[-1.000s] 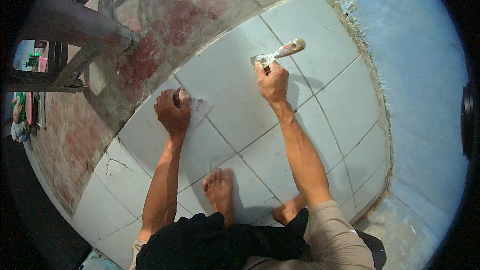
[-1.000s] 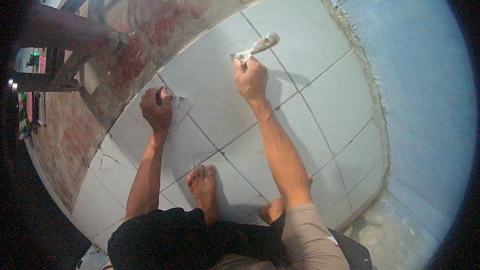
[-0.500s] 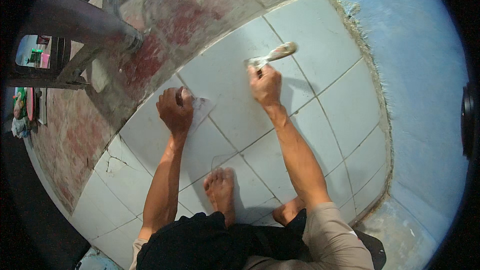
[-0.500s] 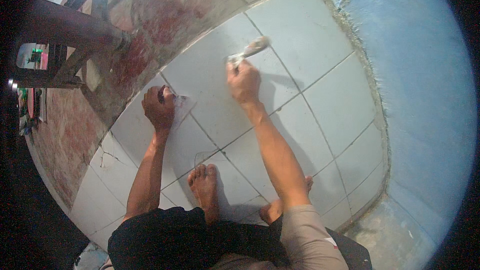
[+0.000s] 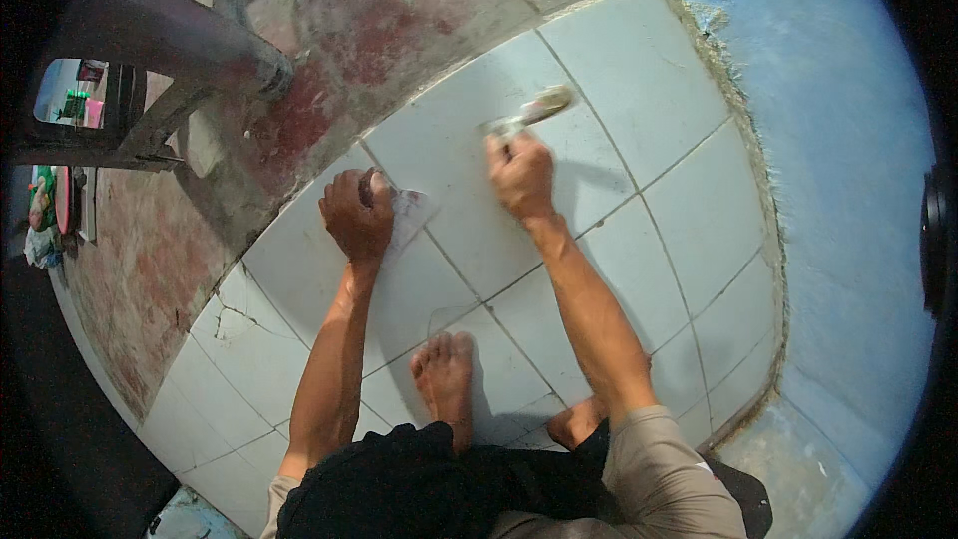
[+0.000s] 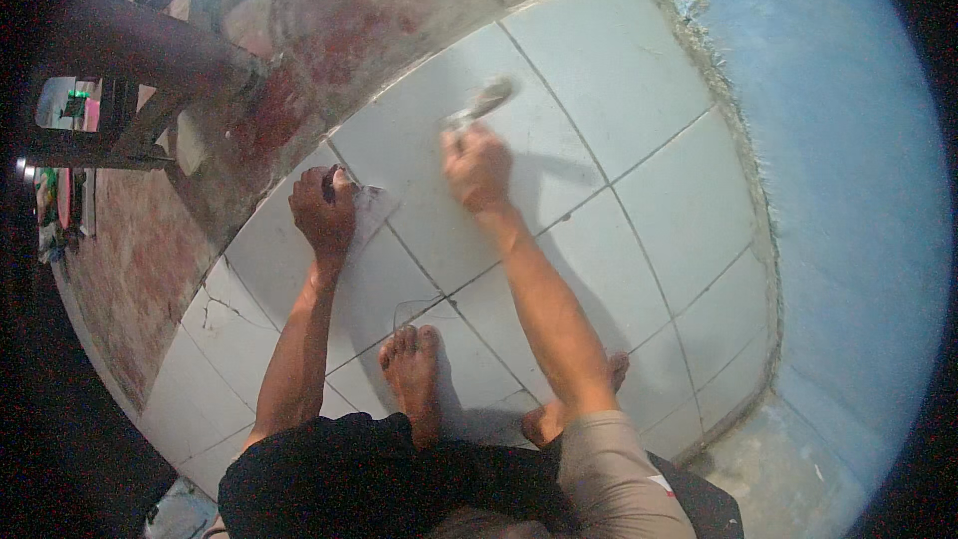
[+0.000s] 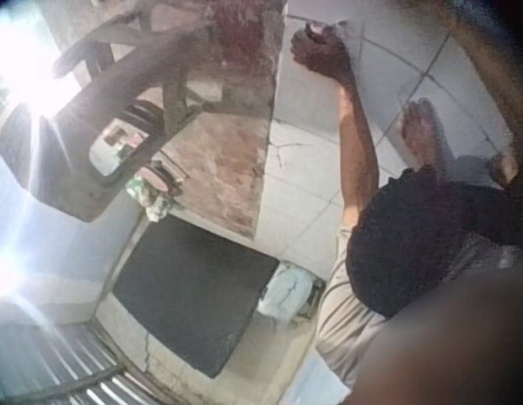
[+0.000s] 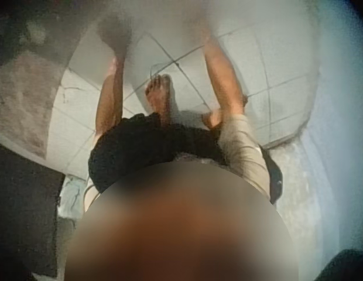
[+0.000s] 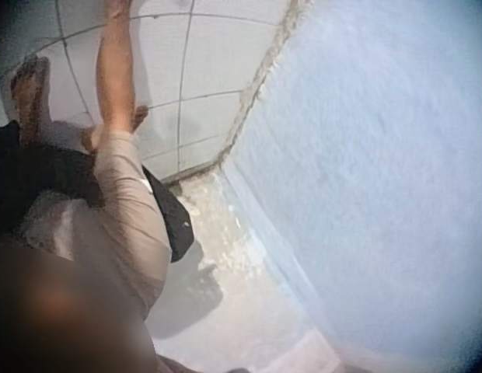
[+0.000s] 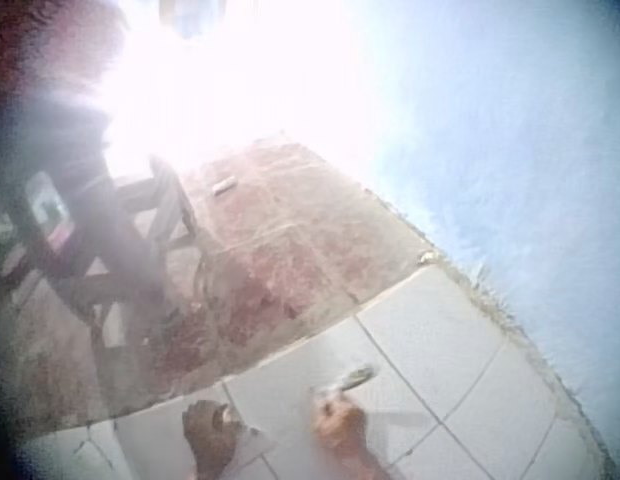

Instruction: The person applies grout to the gaps between floor tiles using a grout float and a smaller tool. They spread the material into the joints and smooth the surface while sitting on the floor.

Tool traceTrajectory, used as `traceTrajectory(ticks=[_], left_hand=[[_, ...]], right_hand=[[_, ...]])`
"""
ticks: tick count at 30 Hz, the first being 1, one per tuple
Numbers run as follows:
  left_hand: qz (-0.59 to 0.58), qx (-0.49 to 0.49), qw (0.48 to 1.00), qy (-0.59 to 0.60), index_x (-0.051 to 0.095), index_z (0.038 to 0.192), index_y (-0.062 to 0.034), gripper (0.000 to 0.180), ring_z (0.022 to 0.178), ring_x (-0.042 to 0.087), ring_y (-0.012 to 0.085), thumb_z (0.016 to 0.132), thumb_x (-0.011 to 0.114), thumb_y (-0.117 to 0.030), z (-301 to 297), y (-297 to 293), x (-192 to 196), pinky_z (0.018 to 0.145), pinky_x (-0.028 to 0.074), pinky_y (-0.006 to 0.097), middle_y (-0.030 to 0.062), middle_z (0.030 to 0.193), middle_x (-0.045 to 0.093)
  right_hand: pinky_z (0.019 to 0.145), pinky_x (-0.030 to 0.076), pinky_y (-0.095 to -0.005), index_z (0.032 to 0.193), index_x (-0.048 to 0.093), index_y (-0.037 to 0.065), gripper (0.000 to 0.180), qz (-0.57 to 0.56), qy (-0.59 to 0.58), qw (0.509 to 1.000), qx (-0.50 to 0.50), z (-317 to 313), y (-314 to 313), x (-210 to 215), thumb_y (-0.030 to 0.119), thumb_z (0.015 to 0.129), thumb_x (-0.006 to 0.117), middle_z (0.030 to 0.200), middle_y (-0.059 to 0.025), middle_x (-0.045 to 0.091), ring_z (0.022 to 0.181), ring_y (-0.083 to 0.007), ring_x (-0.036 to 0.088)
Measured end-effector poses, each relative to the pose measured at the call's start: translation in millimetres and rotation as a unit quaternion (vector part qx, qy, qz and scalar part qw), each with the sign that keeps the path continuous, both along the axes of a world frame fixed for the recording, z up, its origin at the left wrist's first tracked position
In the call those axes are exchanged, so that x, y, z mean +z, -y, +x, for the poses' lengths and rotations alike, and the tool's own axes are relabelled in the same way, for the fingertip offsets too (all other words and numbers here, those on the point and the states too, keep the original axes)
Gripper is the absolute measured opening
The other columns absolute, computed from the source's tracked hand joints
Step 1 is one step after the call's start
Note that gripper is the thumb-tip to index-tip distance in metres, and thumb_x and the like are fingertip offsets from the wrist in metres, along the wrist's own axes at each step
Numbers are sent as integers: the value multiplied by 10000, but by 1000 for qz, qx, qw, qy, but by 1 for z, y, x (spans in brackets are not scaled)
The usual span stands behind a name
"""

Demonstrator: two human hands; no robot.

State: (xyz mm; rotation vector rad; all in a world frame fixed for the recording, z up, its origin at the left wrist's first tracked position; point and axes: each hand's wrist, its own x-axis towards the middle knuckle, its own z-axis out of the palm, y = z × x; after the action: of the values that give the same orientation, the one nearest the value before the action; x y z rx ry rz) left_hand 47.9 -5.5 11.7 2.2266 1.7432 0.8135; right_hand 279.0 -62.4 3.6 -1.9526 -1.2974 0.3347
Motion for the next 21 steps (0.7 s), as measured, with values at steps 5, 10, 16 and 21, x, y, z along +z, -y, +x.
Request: traceTrajectory(ticks=[5,10,16,21], left_hand=[[22,5,999,-26,625,871,-87,163,812,570,309,884,636,-250,-6,-1,-5,768,431,456,77,838,599],[12,2,1000,-11,614,858,-81,182,819,569,312,883,635,-260,-4,-1,-3,779,434,456,80,840,599],[9,6,1000,-9,602,848,-81,185,804,561,310,884,626,-261,-3,-1,-2,770,432,460,80,821,585],[12,3,1000,-21,608,858,-78,187,801,561,307,883,628,-263,-8,-3,-6,772,432,458,81,822,585]], right_hand=[[480,428,-371,689,540,56,295,55,46,996,-52,35,-6,1,172,951,612,564,-72,530,476,-197,502],[524,472,-392,742,615,13,258,46,12,993,-107,38,0,-5,175,936,662,637,-129,640,547,-233,620],[504,461,-409,743,629,-7,288,67,-19,977,-202,63,-22,9,208,926,687,624,-169,632,507,-283,608],[602,540,-409,855,658,-29,205,27,130,991,-24,43,-22,6,147,951,614,709,-147,687,625,-305,688]])
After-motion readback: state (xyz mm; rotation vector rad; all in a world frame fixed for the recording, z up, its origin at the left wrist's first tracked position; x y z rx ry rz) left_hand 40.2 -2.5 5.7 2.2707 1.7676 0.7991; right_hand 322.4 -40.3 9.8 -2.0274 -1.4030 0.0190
